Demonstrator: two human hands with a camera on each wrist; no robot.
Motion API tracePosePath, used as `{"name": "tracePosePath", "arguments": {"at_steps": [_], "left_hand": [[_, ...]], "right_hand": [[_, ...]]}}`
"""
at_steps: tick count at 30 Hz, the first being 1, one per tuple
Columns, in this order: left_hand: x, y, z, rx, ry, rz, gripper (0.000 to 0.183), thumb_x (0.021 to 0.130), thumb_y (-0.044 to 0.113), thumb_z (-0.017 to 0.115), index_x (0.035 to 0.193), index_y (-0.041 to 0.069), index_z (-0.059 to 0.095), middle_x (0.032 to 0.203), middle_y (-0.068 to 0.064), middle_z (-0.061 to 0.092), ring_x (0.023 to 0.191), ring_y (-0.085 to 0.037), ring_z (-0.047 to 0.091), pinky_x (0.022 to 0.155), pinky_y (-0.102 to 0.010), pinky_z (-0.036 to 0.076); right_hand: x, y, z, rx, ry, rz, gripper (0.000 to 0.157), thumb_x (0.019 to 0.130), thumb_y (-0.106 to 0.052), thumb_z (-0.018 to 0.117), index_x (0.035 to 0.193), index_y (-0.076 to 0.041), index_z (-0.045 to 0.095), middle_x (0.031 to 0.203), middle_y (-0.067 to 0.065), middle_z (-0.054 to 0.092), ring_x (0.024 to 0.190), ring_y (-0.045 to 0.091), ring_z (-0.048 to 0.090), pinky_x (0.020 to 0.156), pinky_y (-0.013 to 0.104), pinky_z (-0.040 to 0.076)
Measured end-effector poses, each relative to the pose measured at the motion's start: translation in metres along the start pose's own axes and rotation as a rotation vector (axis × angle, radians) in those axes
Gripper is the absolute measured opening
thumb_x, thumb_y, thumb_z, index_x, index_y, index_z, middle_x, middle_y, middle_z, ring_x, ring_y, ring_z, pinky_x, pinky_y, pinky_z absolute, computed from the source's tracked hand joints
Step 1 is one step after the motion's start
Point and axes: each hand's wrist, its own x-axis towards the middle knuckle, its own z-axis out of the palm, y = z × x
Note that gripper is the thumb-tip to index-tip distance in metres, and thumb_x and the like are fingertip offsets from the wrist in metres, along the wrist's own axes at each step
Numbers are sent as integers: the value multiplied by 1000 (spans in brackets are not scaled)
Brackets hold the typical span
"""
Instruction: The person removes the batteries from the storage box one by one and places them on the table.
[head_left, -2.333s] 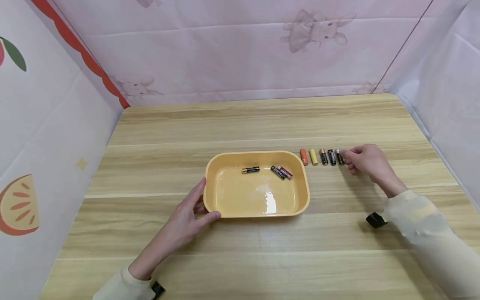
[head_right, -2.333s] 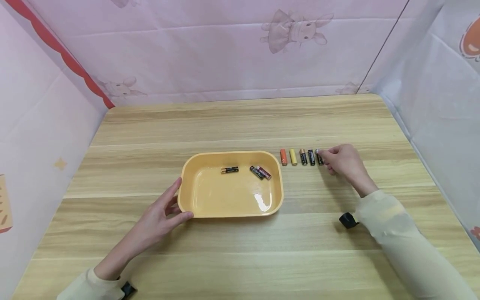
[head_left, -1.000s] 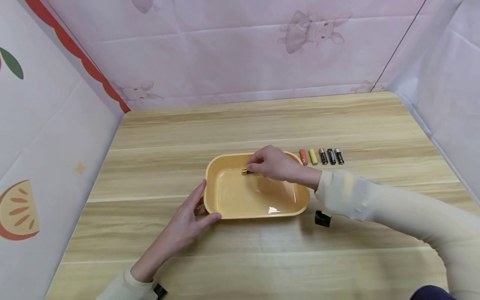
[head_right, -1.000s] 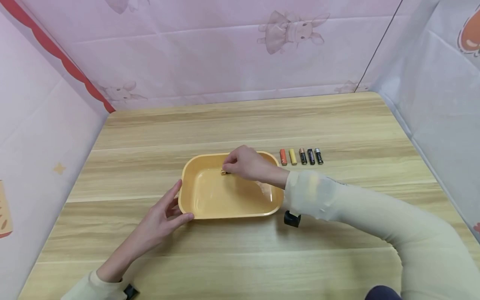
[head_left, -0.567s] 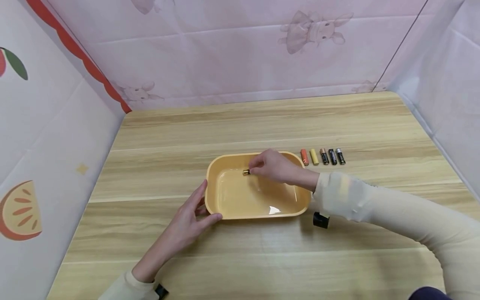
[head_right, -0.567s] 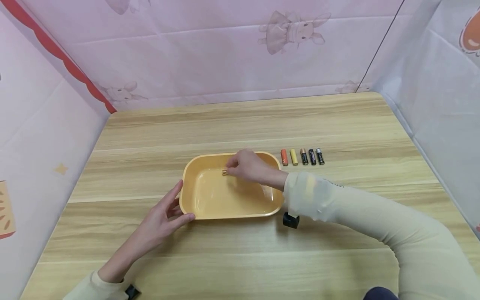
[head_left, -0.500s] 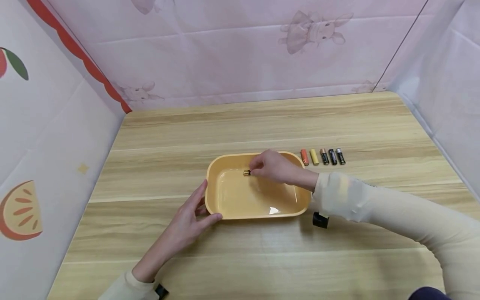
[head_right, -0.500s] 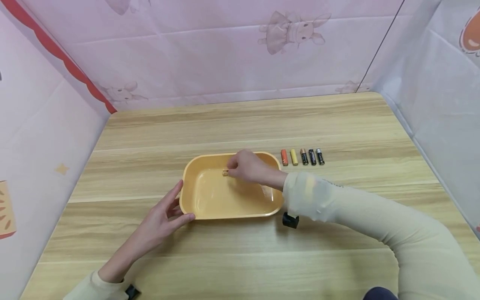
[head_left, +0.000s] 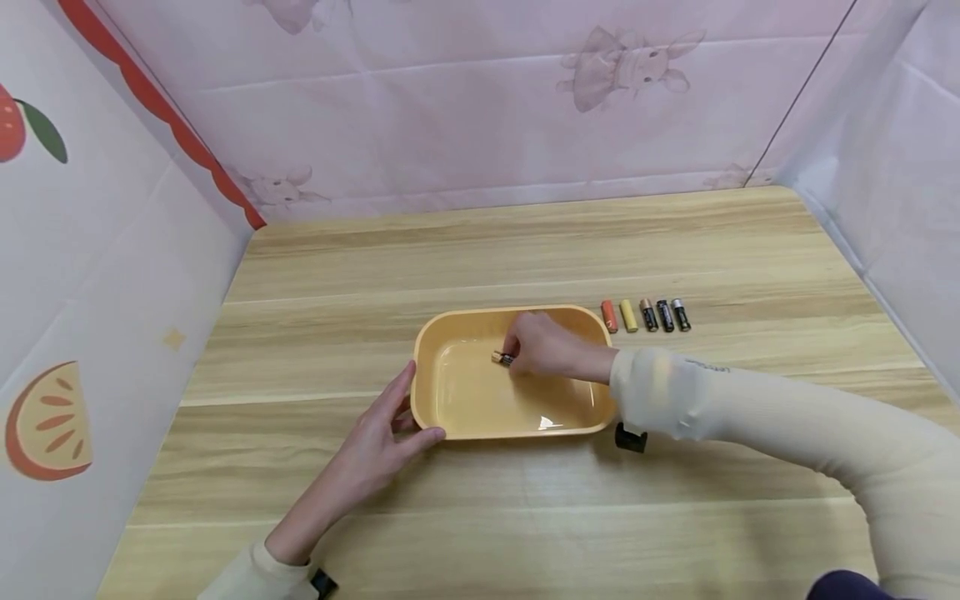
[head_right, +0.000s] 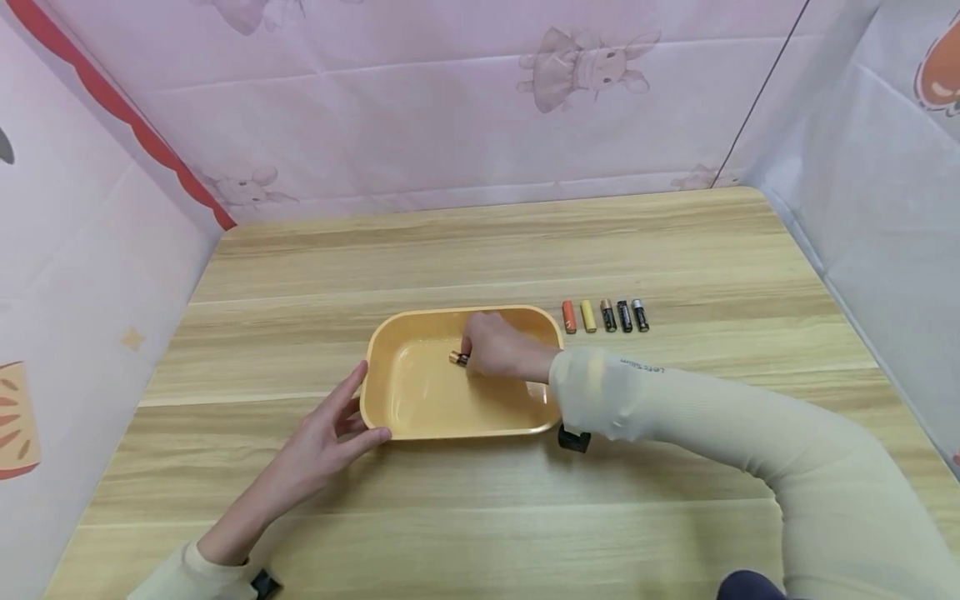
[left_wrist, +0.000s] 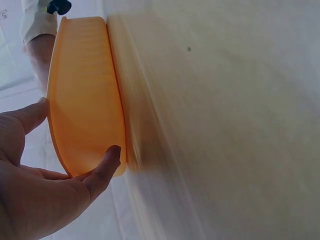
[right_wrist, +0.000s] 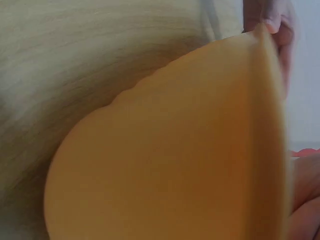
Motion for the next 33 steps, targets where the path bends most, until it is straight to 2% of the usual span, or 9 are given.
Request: {"name": "tracePosePath", "arguments": {"at_steps": [3, 10, 15, 18, 23, 29, 33], "left_hand": [[0, 0, 0, 3, -2, -4, 99, 91, 15, 82, 166, 8, 17, 166, -19, 26, 130, -33, 58, 101, -32, 54], [0, 0, 0, -11, -5, -9, 98, 92, 15, 81, 166, 9, 17, 167, -19, 25, 130, -33, 58, 101, -33, 54], [0, -1, 0, -15, -8, -4, 97, 92, 16, 81, 166, 9, 17, 167, -19, 25, 130, -34, 58, 101, -34, 54], [0, 0, 0, -12, -6, 5, 97, 93, 16, 80, 166, 9, 17, 166, -20, 26, 130, -35, 58, 101, -35, 54], [1, 0, -1, -5, -3, 6, 97, 93, 16, 80, 166, 10, 18, 166, -21, 26, 129, -35, 59, 101, -34, 55], [1, 0, 0, -7, -4, -2, 98, 92, 14, 81, 166, 11, 18, 166, -21, 25, 128, -36, 60, 98, -31, 55], [1, 0, 0, -18, -12, -2, 98, 92, 13, 81, 166, 10, 17, 166, -21, 25, 127, -37, 60, 97, -31, 56]], "right_hand": [[1, 2, 3, 16, -1, 7, 10, 81, 1, 77, 89, -3, 81, 86, 2, 73, 69, 11, 59, 59, 21, 49], [3, 3, 5, 5, 1, -5, 6, 85, -5, 76, 82, -8, 81, 75, -3, 69, 60, 8, 53, 52, 19, 42], [1, 1, -2, 16, -22, 2, 6, 88, -10, 75, 84, -8, 79, 78, -3, 67, 64, 9, 52, 57, 20, 43], [-5, -4, -13, 58, -25, 4, 6, 90, -13, 75, 88, -8, 78, 81, -2, 68, 68, 10, 53, 60, 21, 44], [-24, -18, -40, 176, 8, 2, 8, 92, -12, 74, 94, -6, 77, 83, 1, 70, 65, 11, 53, 56, 23, 44], [-48, -28, -75, 283, 87, 27, 13, 95, -12, 74, 105, -3, 75, 91, 6, 73, 76, 16, 63, 67, 26, 57], [-65, -30, -98, 301, 149, 55, 19, 98, -18, 73, 111, -4, 73, 95, 7, 71, 80, 23, 65, 58, 27, 56]]}}
